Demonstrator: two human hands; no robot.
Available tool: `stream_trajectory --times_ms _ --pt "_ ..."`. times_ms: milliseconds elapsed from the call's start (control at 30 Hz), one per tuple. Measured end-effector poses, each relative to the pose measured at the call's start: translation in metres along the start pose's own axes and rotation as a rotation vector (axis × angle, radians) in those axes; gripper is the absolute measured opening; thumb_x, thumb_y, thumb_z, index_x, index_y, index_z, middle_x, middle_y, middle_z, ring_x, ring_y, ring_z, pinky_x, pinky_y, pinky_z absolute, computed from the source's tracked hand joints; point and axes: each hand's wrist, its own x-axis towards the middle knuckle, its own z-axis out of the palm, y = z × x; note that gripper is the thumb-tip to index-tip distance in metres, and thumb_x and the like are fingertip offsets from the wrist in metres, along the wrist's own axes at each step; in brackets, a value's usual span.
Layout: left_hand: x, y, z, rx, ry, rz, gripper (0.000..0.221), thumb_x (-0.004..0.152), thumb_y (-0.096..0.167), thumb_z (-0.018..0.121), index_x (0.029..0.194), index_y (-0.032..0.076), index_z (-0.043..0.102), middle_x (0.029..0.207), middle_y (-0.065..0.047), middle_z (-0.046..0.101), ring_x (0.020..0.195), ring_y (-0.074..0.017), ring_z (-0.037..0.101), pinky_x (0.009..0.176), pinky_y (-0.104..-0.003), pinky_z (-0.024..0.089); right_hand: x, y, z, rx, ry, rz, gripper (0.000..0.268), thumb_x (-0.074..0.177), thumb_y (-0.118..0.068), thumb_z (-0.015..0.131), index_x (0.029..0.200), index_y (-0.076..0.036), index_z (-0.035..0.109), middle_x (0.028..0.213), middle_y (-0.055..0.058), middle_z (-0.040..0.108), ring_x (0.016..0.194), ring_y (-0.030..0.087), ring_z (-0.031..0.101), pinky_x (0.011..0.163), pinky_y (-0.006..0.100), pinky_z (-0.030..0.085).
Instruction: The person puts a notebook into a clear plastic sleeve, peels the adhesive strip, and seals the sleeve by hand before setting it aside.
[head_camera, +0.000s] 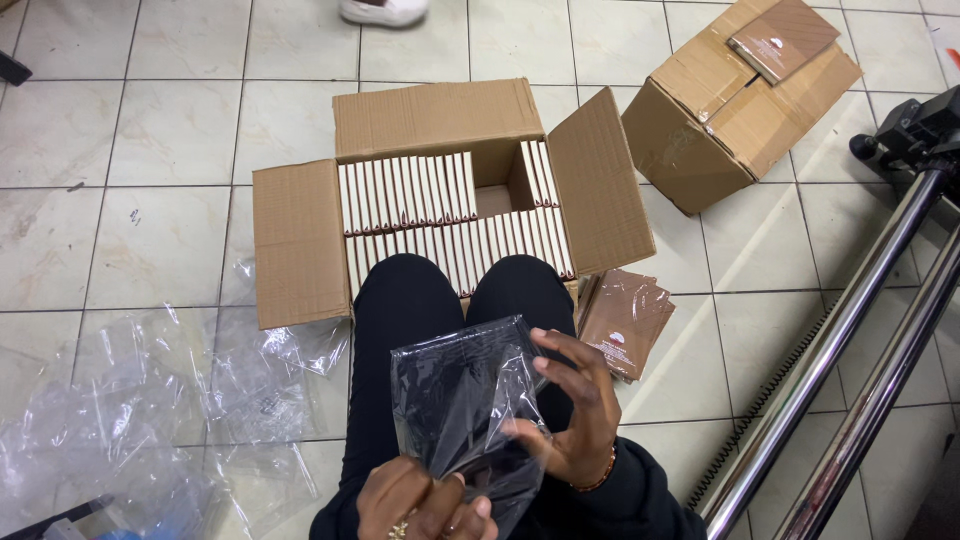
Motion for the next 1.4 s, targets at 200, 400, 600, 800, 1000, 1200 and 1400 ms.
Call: stream_trajectory --times_ms 200,400,600,800,1000,1200,1400 --pt "-0.004 0.016 0.010 -0.006 0.006 -0.105 0.018 0.080 0.031 0.057 0.070 0.016 0.055 0.050 0.003 0.040 0.041 -0.0107 0.034 0.041 -0.026 0.035 0.002 -0.005 0.007 0.186 0.098 0.203 0.042 0.095 -0.033 0.068 0.119 -0.002 0.055 0.106 0.015 0.072 0.100 0.027 0.071 0.087 0.036 0.060" --pt "-0.011 0.015 0.015 -0.036 -0.010 -0.081 0.026 0.082 0.037 0.068 0.069 0.019 0.056 0.051 0.005 0.049 0.040 -0.0095 0.044 0.041 -0.024 0.039 0.006 -0.001 0.016 0.095 0.139 0.267 0.024 0.094 -0.009 0.063 0.113 0.003 0.057 0.095 0.014 0.070 0.087 0.025 0.068 0.084 0.035 0.056" --pt "-0.013 0.024 0.007 -0.030 -0.042 -0.145 0.055 0.087 0.042 0.062 0.045 0.020 0.033 0.044 0.005 0.026 0.037 -0.0058 0.027 0.040 -0.018 0.023 0.014 0.031 0.001 -0.075 0.322 0.182 0.013 0.105 0.000 0.051 0.107 0.005 0.062 0.086 0.020 0.070 0.070 0.026 0.073 0.064 0.031 0.062" --pt "-0.010 0.004 0.011 -0.004 0.050 -0.071 0.033 0.086 0.043 0.059 0.065 0.018 0.057 0.047 0.005 0.037 0.040 -0.0079 0.032 0.040 -0.023 0.026 0.010 0.037 -0.012 0.550 -0.088 0.318 0.068 0.101 -0.063 0.056 0.128 0.000 0.054 0.122 0.021 0.066 0.104 0.031 0.075 0.091 0.039 0.065" --pt "-0.005 -0.069 0.026 0.079 0.370 0.686 0.027 0.100 0.046 0.050 0.108 0.023 0.062 0.067 0.015 0.063 0.040 -0.0021 0.043 0.040 -0.017 0.034 0.023 0.046 -0.015 0.530 -0.299 0.002 0.032 0.094 -0.021 0.075 0.122 -0.011 0.064 0.101 0.008 0.077 0.099 0.023 0.076 0.112 0.054 0.053" --pt "0.001 -0.099 0.007 0.252 0.361 0.982 0.024 0.111 0.038 0.062 0.120 0.016 0.056 0.097 0.015 0.064 0.087 -0.0018 0.061 0.071 -0.018 0.054 0.020 0.040 -0.022 0.238 0.119 -0.308 0.007 0.095 -0.009 0.062 0.092 -0.010 0.068 0.095 0.009 0.073 0.089 0.024 0.076 0.102 0.046 0.057" --pt "-0.017 -0.087 0.001 0.397 -0.016 0.482 0.050 0.088 0.011 0.096 0.118 0.019 0.057 0.112 0.001 0.075 0.104 -0.0177 0.070 0.100 -0.042 0.048 0.019 0.064 0.028 0.145 -0.074 -0.212 0.020 0.085 0.015 0.060 0.090 -0.003 0.068 0.100 0.015 0.073 0.094 0.025 0.075 0.102 0.051 0.056"
